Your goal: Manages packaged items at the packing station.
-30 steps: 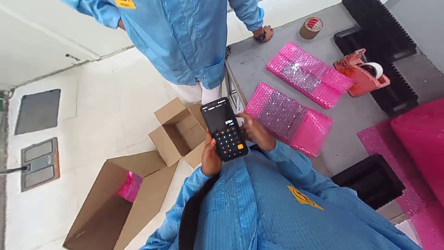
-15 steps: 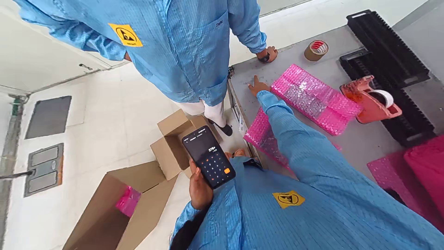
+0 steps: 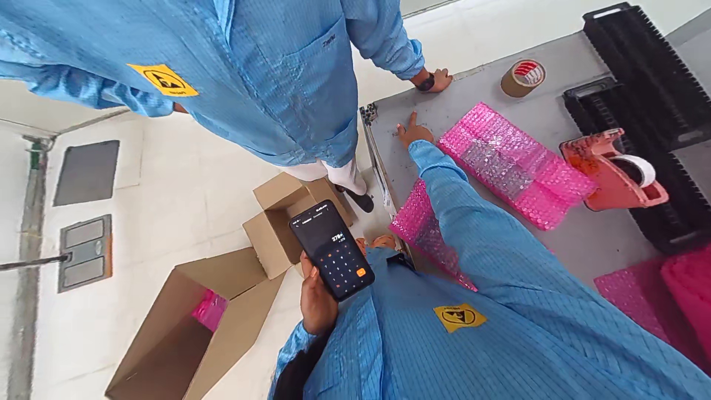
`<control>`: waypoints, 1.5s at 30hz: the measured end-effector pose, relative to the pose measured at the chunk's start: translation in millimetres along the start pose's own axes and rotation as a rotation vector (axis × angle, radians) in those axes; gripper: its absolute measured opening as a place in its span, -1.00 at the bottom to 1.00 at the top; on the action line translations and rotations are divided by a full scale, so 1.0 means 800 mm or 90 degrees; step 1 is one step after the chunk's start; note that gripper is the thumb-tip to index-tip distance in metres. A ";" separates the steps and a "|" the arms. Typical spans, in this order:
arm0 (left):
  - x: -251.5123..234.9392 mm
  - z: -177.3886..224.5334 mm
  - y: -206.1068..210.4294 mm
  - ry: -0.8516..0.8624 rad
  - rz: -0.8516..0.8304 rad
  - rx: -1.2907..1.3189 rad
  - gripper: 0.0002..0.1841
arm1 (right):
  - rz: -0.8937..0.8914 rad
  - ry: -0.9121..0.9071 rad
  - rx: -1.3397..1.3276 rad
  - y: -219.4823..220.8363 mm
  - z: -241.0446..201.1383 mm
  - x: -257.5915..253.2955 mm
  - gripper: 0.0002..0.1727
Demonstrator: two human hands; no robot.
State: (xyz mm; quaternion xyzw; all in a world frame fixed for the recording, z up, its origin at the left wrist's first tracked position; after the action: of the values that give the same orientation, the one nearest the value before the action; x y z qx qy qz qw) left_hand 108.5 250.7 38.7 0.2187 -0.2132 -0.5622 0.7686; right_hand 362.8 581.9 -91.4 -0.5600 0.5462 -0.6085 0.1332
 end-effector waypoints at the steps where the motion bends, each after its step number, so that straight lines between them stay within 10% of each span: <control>1: 0.001 -0.001 -0.001 -0.003 0.000 -0.001 -0.38 | -0.001 0.001 0.003 0.000 0.000 -0.002 -0.09; 23: 0.040 0.012 -0.022 0.044 0.025 -0.001 -0.31 | 0.018 0.005 -0.057 -0.003 0.005 0.009 -0.06; 28: 0.047 0.017 -0.019 0.074 0.009 0.001 -0.26 | 0.024 -0.214 -0.319 0.031 0.008 0.154 -0.26; 34: 0.045 0.015 -0.013 0.028 -0.030 -0.043 -0.41 | -0.521 -0.427 -0.617 0.088 0.030 0.412 0.03; 45: 0.069 0.015 -0.007 -0.031 -0.183 0.011 -0.25 | -0.536 -0.408 -0.648 0.087 0.057 0.472 -0.16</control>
State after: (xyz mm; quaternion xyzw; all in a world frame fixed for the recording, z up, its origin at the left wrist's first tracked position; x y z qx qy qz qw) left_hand 112.7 195.1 49.8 0.2397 -0.2027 -0.6698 0.6729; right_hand 241.7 240.5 44.0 -0.8652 0.4344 -0.0860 -0.2351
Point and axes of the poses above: each hand's wrist, its own x-axis away from the middle knuckle, its own y-axis out of the palm, z = x × y, the point moved 6 cm from there along -x, towards the middle knuckle, and after that the axes turned 8 degrees about y, right-handed, at the moved point
